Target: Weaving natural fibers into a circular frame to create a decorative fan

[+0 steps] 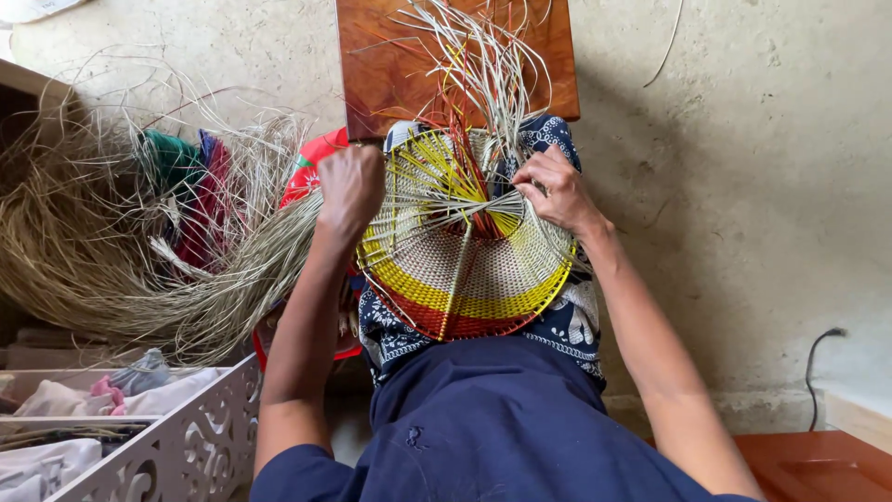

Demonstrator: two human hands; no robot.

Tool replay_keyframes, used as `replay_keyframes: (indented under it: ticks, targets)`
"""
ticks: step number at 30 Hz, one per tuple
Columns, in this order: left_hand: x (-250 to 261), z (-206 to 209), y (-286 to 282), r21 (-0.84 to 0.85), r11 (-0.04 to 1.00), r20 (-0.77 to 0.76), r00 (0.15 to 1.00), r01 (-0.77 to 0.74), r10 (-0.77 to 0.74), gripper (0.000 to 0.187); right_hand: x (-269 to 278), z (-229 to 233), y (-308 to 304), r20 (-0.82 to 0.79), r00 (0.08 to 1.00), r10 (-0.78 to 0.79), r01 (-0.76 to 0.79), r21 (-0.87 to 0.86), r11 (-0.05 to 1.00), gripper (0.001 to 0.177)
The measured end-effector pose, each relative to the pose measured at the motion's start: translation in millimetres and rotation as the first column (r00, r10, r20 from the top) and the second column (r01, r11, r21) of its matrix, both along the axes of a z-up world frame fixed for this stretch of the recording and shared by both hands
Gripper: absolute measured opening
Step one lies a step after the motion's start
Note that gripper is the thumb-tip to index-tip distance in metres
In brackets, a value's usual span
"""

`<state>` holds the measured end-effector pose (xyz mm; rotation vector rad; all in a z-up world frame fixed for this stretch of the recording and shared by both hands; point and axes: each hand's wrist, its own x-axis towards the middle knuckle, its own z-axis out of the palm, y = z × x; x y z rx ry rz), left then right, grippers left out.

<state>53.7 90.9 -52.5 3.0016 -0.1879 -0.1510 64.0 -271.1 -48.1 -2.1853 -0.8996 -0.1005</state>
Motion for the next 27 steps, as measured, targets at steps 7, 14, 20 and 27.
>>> replay_keyframes:
  ticks: [7,14,20,27]
  targets:
    - [58,54,-43,-0.119,0.99,0.695,0.705,-0.08,0.141,0.024,-21,29,31,0.27,0.95,-0.157,0.17,-0.024,0.985,0.017]
    - [41,38,-115,-0.04,0.998,0.72,0.691,-0.051,0.064,0.059,-8,-20,27,0.159,0.95,-0.269,0.306,-0.293,0.906,0.021]
    - [-10,6,-149,-0.169,0.912,0.404,0.87,0.375,-0.283,0.012,15,-66,4,-0.142,0.97,-0.197,0.097,-0.516,0.851,0.012]
    - [-7,1,-158,-0.253,0.853,0.547,0.795,0.456,-0.263,0.024,21,-61,1,-0.262,0.948,-0.183,0.007,-0.554,0.832,0.024]
